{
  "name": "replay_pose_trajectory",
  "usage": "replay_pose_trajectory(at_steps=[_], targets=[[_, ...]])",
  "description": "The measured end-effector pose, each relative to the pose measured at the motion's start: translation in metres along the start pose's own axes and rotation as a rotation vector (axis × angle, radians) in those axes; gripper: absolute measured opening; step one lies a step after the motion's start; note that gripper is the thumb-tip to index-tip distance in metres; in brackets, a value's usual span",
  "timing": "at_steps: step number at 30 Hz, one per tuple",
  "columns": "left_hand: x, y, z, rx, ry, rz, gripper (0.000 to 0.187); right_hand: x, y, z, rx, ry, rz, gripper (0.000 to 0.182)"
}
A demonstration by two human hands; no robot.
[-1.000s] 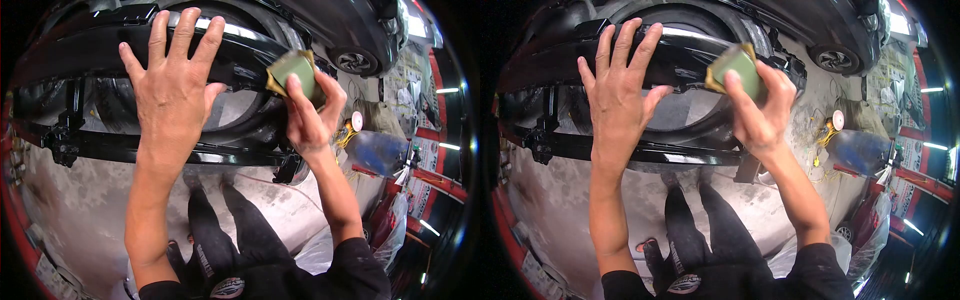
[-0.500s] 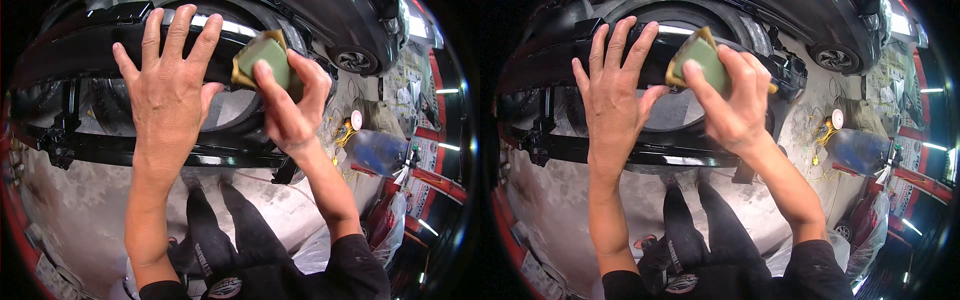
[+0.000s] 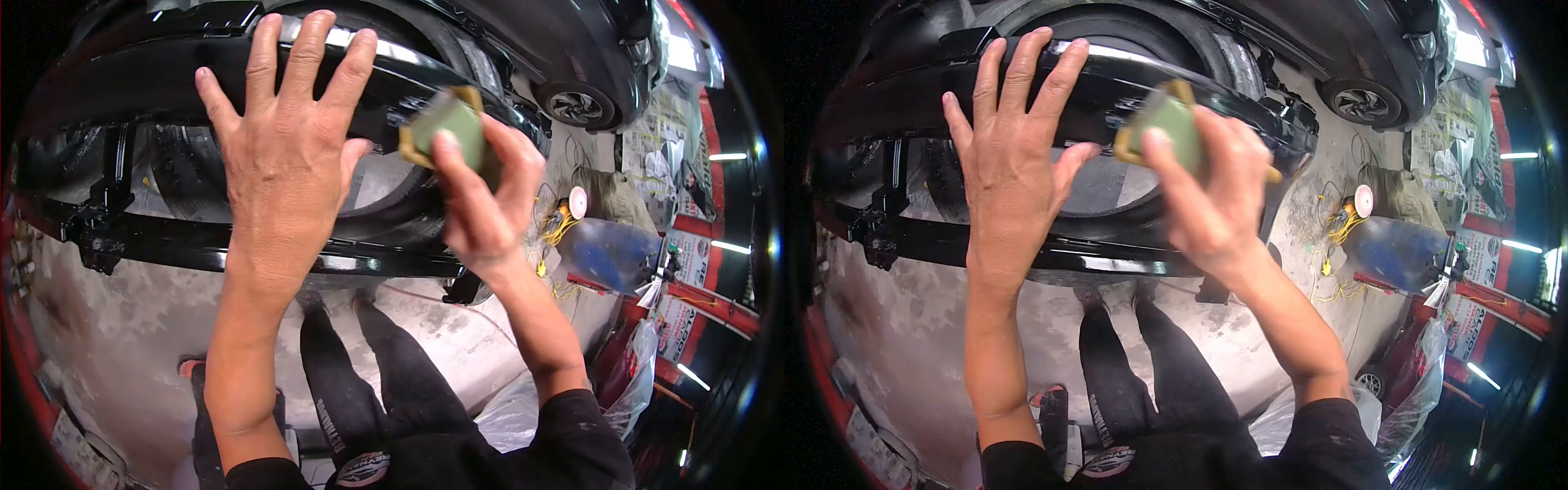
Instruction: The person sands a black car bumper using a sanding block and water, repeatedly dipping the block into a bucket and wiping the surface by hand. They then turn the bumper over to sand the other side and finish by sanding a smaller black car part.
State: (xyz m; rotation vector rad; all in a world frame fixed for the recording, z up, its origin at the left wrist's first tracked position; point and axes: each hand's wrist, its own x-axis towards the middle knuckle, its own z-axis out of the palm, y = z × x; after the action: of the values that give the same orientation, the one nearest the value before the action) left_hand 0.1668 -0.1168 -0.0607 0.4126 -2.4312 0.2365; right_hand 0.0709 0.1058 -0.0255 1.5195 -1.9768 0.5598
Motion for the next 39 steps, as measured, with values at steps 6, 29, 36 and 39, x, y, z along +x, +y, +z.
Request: replay_pose_trajectory(at_steps=[6,29,36,39], targets=[[-0.004,-0.002,0.012,-0.131,0.115,0.021,0.100,-0.011,0.011,-0.015,0.014,-0.028,0.011,0.054],[0.011,0.015,-0.053,-0.331,-0.217,-0.112,0.098,0.021,0.003,0.008,0.094,0.022,-0.075,0.055],[-0.007,0.033,-0.043,-0.349,-0.175,-0.146,0.105,-0.051,0.022,-0.061,0.131,-0.072,0.289,0.036],[-0.013,0.064,-0.041,-0.387,-0.246,-0.203,0.113,-0.064,0.028,-0.071,0.101,-0.034,0.354,0.035]])
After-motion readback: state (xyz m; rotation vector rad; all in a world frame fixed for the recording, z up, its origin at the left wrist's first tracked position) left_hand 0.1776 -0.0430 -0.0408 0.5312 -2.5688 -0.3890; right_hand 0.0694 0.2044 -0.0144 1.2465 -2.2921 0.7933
